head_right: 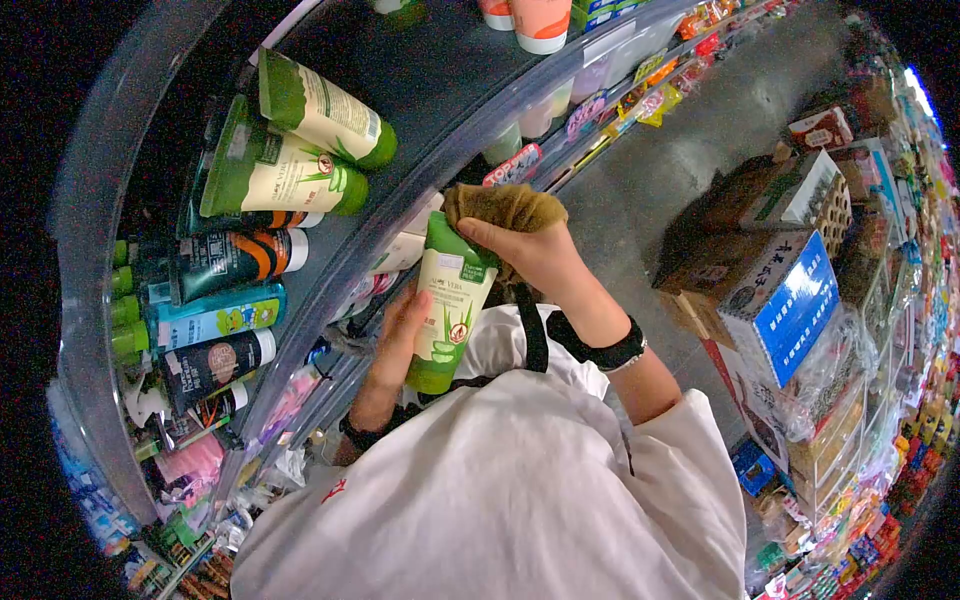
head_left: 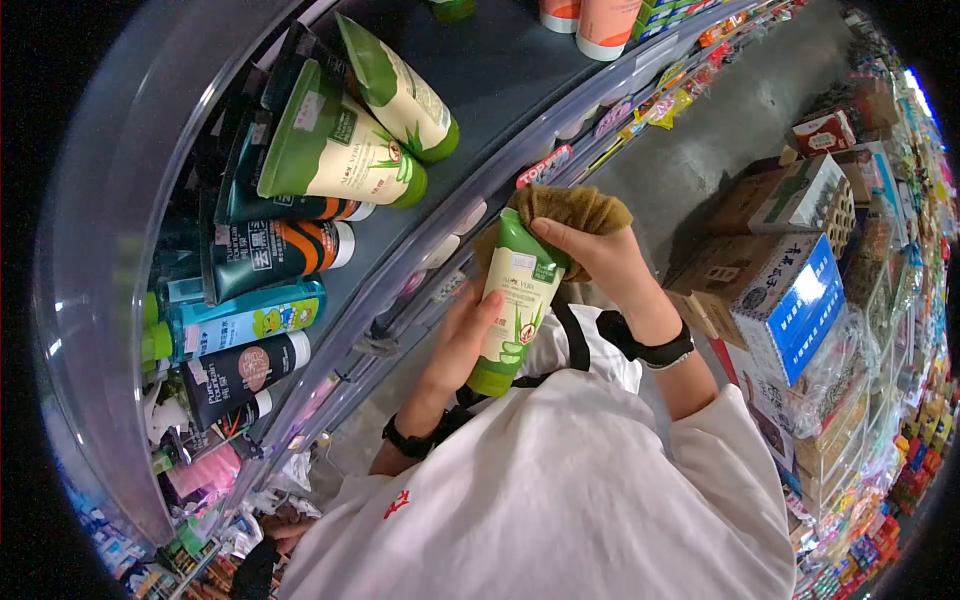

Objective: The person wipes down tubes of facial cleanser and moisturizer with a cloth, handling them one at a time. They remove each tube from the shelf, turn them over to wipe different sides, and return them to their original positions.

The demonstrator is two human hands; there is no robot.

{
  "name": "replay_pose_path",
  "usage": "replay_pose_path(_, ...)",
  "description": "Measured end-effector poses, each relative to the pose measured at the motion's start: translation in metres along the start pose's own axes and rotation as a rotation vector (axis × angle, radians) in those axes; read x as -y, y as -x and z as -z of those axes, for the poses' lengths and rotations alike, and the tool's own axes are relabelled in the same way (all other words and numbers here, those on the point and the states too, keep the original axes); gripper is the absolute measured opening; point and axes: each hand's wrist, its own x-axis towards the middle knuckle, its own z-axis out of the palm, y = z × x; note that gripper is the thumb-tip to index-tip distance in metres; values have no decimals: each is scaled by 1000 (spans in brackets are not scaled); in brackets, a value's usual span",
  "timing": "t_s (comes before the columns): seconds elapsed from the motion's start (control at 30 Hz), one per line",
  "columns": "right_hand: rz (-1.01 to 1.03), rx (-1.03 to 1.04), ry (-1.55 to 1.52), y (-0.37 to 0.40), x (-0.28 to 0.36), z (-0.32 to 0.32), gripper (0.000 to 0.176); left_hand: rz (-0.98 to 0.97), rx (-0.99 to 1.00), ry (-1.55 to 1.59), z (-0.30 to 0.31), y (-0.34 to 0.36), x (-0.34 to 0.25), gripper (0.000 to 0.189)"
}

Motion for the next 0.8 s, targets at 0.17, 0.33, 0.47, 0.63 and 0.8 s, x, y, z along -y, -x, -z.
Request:
replay_pose_path(0.17,110,-145,-110,-3,-3,3,19,-89,-9,-44,-5,-2,-4,39)
replay_pose_path(0.33,-95,-159,-701,13,-7,19,30,-51,-47,92,-7,-5,-5,41)
replay_pose_path(0.47,-7,-131,-374,32,-28,11,37,-91,-102,-2,-11,-12,-8,41)
replay_pose_path(0.63,158,-151,116,45,-30,5,39,-222,-91,-121,-13,-23,-19,37)
replay_pose_path(0.8,366,-118,268,50,-36,14,45,-294,61,-250,-19,-26,-44,33)
